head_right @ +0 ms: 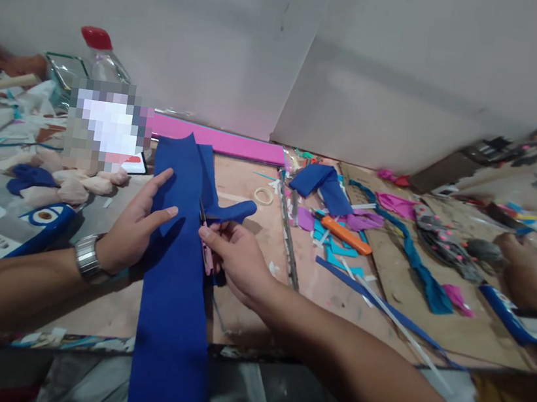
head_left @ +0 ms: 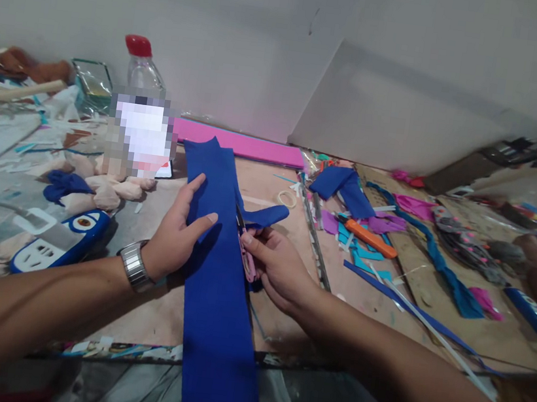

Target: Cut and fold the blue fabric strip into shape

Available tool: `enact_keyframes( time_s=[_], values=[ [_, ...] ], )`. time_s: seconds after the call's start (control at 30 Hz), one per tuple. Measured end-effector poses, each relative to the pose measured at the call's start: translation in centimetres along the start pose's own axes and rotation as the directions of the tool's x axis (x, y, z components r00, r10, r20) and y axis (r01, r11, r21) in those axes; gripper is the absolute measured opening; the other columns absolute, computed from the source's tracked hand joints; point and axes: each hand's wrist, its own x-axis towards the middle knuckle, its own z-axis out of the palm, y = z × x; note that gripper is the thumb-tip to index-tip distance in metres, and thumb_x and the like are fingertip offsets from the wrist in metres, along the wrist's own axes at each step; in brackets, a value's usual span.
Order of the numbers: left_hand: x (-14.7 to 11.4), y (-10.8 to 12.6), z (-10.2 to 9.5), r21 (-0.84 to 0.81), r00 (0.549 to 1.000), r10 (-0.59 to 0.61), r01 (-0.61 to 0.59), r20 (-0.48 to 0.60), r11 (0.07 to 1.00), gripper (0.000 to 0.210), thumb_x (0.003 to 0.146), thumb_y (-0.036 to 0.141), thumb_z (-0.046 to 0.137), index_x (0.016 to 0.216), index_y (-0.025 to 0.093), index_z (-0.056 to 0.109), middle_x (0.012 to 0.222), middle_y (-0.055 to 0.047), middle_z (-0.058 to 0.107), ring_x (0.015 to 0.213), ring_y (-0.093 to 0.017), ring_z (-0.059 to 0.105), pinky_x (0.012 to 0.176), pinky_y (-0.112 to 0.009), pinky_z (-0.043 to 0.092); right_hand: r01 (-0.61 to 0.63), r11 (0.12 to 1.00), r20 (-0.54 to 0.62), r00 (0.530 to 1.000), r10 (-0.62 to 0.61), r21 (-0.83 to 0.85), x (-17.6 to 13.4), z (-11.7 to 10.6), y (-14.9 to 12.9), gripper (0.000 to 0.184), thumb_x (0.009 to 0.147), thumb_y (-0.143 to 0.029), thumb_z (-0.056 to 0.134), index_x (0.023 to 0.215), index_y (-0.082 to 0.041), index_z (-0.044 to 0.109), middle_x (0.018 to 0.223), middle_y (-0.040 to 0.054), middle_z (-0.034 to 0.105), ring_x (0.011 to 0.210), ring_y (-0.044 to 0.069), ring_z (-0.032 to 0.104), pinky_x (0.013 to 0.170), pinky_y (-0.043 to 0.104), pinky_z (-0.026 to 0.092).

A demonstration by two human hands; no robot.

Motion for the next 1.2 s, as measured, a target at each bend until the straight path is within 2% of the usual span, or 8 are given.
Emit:
enact_keyframes(
  time_s=[0.17,0.37,0.67,0.9,1.2],
  values=[
    [-0.02,-0.17,0.00,0.007,1.000,0.021,-0.021,0.010,1.000,0.072,0.093,0.034,0.065,0.160,0.020,0.040,0.171,-0.012,0.036,0.161,-0.029,0.030,0.134,-0.050,0.020,-0.004,0.999,0.005,1.000,0.004,0.045,-0.04,0.49,-0.26,0.043,0.074,-0.046,0.092,0.087,-0.020,0.061,0.058,-0.0070,0.059,0.043,0.008,0.047,0.044,0.025,0.033],
    [0.06,-0.10,-0.01,0.002,1.000,0.018,-0.018,0.011,1.000,0.073,0.093,0.034,0.064,0.160,0.018,0.039,0.171,-0.013,0.035,0.161,-0.029,0.029,0.135,-0.050,0.019,-0.044,0.999,0.045,0.998,0.044,0.012,-0.22,0.58,-0.58,0.042,0.080,-0.051,0.087,0.071,-0.018,0.063,0.053,-0.0034,0.058,0.046,0.009,0.048,0.048,0.026,0.033],
    [0.04,-0.21,-0.19,0.025,0.999,0.031,-0.032,0.031,0.999,0.073,0.093,0.035,0.065,0.160,0.019,0.040,0.170,-0.013,0.036,0.161,-0.030,0.029,0.135,-0.050,0.019,-0.122,0.992,0.121,0.985,0.120,0.009,-0.10,0.26,-0.48,0.043,0.076,-0.052,0.089,0.073,-0.018,0.064,0.057,-0.0034,0.060,0.049,0.011,0.055,0.052,0.026,0.043],
    [0.00,-0.20,-0.20,0.013,0.999,0.030,-0.030,0.039,0.999,0.071,0.094,0.035,0.065,0.159,0.019,0.042,0.169,-0.012,0.038,0.159,-0.030,0.033,0.134,-0.052,0.022,-0.108,0.994,0.131,0.986,0.105,0.017,-0.05,0.25,-0.66,0.039,0.078,-0.049,0.089,0.075,-0.017,0.065,0.059,-0.0022,0.063,0.052,0.011,0.056,0.052,0.024,0.042],
    [0.17,0.18,0.16,0.092,1.000,0.017,-0.019,0.022,0.996,0.090,0.080,0.032,0.079,0.159,0.016,0.040,0.166,-0.017,0.042,0.154,-0.032,0.042,0.131,-0.052,0.030,-0.142,0.985,0.097,0.986,0.132,0.101,-0.12,0.34,-0.07,0.043,0.072,-0.051,0.093,0.076,-0.018,0.066,0.059,-0.0045,0.060,0.049,0.010,0.052,0.051,0.026,0.044]
  ],
)
